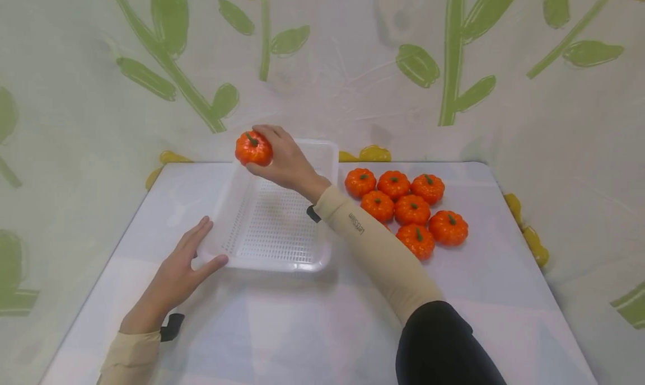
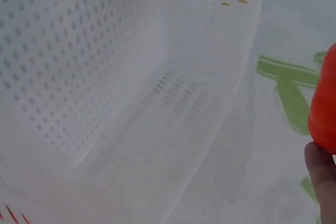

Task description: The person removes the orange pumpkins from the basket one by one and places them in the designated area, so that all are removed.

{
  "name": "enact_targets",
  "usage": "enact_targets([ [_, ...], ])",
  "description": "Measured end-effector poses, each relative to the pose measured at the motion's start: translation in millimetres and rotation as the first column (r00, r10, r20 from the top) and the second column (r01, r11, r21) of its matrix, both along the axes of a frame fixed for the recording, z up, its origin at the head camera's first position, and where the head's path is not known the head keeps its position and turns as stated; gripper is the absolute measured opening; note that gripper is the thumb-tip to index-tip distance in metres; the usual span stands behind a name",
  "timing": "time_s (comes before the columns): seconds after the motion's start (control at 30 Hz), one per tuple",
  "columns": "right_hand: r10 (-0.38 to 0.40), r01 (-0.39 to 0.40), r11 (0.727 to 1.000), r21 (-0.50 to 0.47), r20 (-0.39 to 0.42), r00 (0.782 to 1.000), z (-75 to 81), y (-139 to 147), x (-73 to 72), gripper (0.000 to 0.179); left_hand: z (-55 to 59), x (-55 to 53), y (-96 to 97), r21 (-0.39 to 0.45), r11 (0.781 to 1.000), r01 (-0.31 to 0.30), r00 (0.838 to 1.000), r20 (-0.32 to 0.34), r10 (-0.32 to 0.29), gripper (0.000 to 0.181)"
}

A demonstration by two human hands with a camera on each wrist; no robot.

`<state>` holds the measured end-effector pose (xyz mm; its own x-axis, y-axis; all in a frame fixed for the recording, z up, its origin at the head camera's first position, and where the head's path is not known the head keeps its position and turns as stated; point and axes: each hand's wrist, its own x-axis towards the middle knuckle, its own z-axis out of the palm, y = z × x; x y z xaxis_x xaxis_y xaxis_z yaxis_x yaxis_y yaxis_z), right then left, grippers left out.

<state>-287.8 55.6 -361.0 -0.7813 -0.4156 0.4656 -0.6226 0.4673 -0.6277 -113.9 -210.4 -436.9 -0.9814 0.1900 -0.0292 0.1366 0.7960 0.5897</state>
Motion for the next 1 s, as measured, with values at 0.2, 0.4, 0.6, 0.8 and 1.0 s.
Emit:
enact_targets([
  [0.2,0.059,-0.06,0.998,-0.021,-0.068,0.996,15.9,17,20.6,0.071,0.9,0.8,2.0,-0.002,1.0,-0.006,1.0,0.007,0.006,0.096],
  [0.4,0.044,-0.045,0.999,-0.003,-0.095,0.994,20.1,45,33.1,0.074,-2.0,1.0,1.7,0.003,1.0,-0.001,1.0,-0.017,0.001,0.094],
  [0.6,0.037,-0.035,0.999,0.027,-0.102,0.994,12.7,72,37.7,0.074,-4.3,1.2,0.6,0.017,1.0,-0.009,1.0,-0.026,0.01,0.095],
  [0.8,0.003,0.002,0.999,0.041,-0.112,0.994,7.4,97,49.1,0.075,-3.4,0.7,0.7,0.015,1.0,-0.004,1.0,-0.027,0.004,0.094],
  [1.0,-0.001,0.006,0.999,0.049,-0.102,0.995,4.4,120,64.0,0.077,-2.8,0.7,-0.5,0.013,1.0,-0.001,1.0,-0.028,0.001,0.094],
])
